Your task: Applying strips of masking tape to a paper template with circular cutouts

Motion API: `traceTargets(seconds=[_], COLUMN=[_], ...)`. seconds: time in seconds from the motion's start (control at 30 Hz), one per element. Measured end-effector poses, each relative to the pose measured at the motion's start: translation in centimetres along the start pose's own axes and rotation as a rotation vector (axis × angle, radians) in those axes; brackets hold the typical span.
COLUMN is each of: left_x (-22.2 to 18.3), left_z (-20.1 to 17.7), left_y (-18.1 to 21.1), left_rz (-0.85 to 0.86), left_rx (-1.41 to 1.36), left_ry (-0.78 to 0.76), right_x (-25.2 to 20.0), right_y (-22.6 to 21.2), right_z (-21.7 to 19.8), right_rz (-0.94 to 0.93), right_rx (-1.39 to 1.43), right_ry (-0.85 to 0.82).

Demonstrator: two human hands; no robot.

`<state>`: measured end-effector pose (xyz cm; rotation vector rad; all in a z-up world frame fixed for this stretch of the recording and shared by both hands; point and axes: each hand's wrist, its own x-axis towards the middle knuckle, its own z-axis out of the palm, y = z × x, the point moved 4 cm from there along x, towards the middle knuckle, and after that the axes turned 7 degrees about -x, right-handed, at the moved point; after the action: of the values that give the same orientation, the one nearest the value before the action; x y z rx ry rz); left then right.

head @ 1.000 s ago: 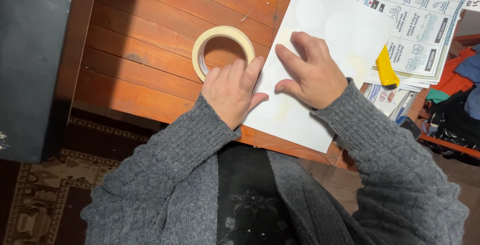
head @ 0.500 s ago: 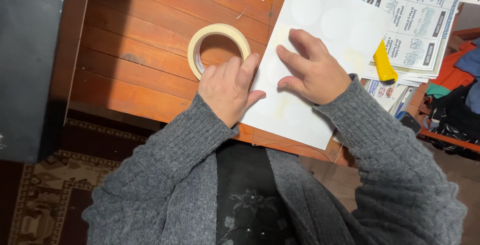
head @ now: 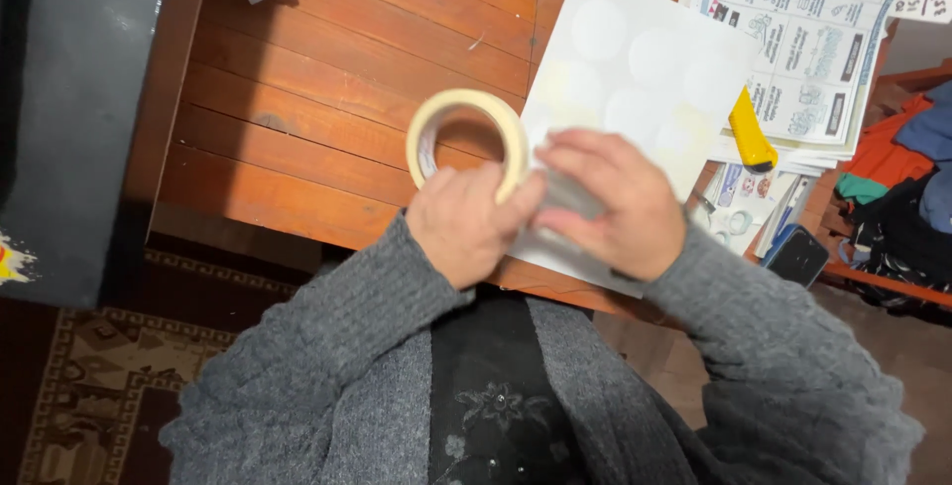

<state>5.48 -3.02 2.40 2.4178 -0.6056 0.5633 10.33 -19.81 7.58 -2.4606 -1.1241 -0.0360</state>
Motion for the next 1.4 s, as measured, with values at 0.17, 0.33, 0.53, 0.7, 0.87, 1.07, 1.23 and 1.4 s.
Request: traceTargets(seconds=[0.17, 0.33, 0.53, 0.7, 0.87, 1.07, 1.23, 1.4], left_x=[0.0, -1.5, -1.4, -1.1, -1.0, -0.1, 0.0, 0.1], left_z=[-3.0, -2.8, -3.6, -3.8, -3.6, -5.1, -5.1, -5.8], left_y=[2.4, 1.9, 1.9, 0.9, -0.1, 0.7, 1.4, 1.0], left_rz=[0.135, 0.114, 0.034, -0.141, -0.232, -0.095, -0.031, -0.071], left_rx=[-0.254, -0.347, -0.367, -0.283, -0.238, -0.131, -0.051, -0.179], left_ry=[0.149, 0.023, -0.089, -0.117, -0.057, 0.082, 0.089, 0.104], right_x=[-0.8, -1.6, -1.8, -1.4, -1.4, -0.1, 1.6, 1.4], right_y=[-2.8, -2.5, -3.1, -3.8, -3.9, -3.3, -7.3, -7.5], right_z=[-0.1, 0.1, -1.2, -2.5, -2.9, -3.0, -3.3, -2.9], right_rz=[0.188, 0.206, 0.139, 0.151, 0.099, 0.138, -0.215, -0.267], right_rx=[0.193, 0.170, -0.004, -0.052, -0.123, -0.588, -0.561, -0.526], right_ry=[0.203, 0.192, 0.275, 0.321, 0.408, 0.128, 0.234, 0.207])
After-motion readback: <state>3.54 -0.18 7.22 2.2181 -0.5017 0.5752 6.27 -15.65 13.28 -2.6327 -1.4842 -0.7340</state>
